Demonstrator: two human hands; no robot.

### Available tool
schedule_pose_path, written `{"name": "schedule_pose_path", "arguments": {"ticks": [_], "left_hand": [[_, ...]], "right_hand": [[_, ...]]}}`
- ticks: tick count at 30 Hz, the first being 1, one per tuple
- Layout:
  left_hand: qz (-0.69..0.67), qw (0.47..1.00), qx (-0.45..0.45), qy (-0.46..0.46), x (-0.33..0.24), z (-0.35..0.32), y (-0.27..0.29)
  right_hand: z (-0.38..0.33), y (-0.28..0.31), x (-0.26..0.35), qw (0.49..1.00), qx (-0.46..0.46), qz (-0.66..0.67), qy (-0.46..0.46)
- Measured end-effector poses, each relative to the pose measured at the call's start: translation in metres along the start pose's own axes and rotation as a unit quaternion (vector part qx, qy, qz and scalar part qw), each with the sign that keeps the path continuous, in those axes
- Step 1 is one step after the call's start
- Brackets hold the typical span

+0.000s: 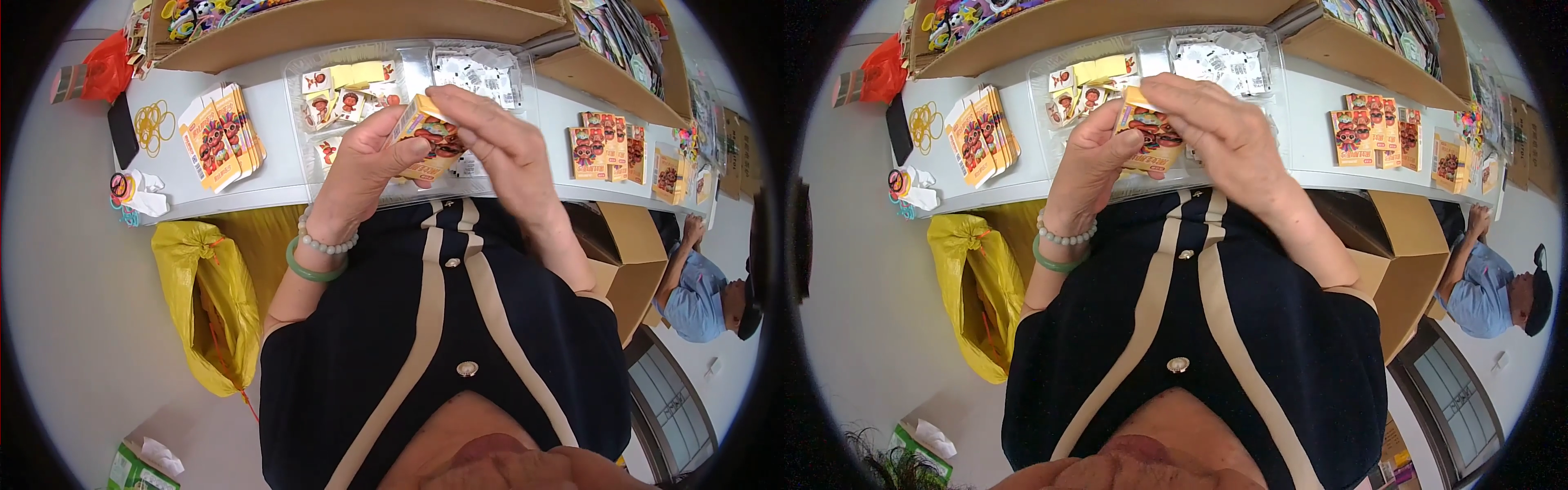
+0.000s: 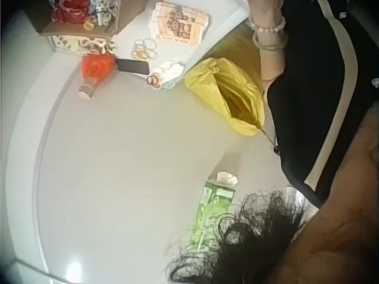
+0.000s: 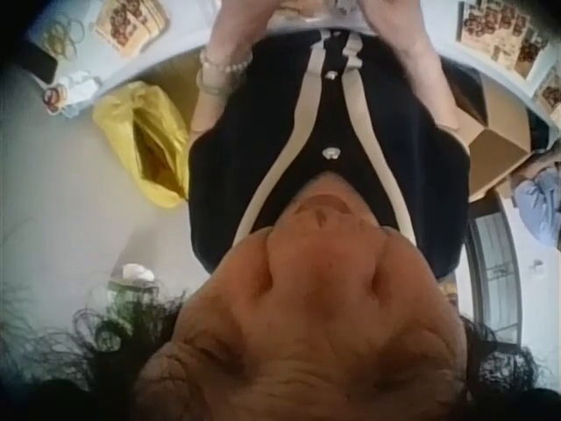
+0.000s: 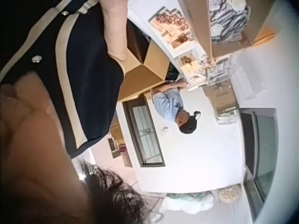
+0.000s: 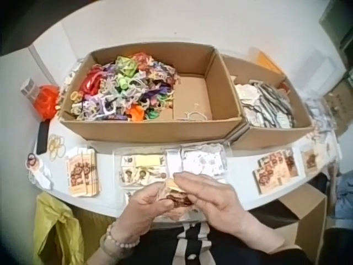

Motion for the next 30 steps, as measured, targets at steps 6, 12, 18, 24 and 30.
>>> {"name": "schedule_pose_path", "arguments": {"ticks": [6,12,18,24,30], "left_hand": [[0.018,1.000,-0.002,-0.004,0.005,-0.002,0.003],[-0.044,0.999,0.023,-0.006,0.001,-0.005,-0.004],[-0.024,0.999,0.025,-0.010,0.007,-0.008,-0.005],[0.039,0.999,0.014,-0.005,0.012,-0.009,-0.009],[0.003,0.999,0.021,0.029,0.014,-0.010,-0.014]], "right_hand": [[-0.006,0.001,-0.007,0.989,-0.038,0.121,-0.075],[-0.015,0.013,-0.010,0.984,-0.100,0.131,-0.071],[-0.021,0.016,0.005,0.994,-0.088,0.052,-0.029],[-0.024,0.027,-0.005,0.961,-0.086,0.209,-0.162],[-0.035,0.019,-0.002,0.964,-0.144,0.150,-0.165]]}}
Point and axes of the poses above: each hand's wrist, its own z-axis towards the middle knuckle, its own y-axis out of the back of the hand, x = y × z, the point moved 5 cm from there along z, towards the middle knuckle, and after that the axes turned 15 degrees about y, right-handed, at the moved point
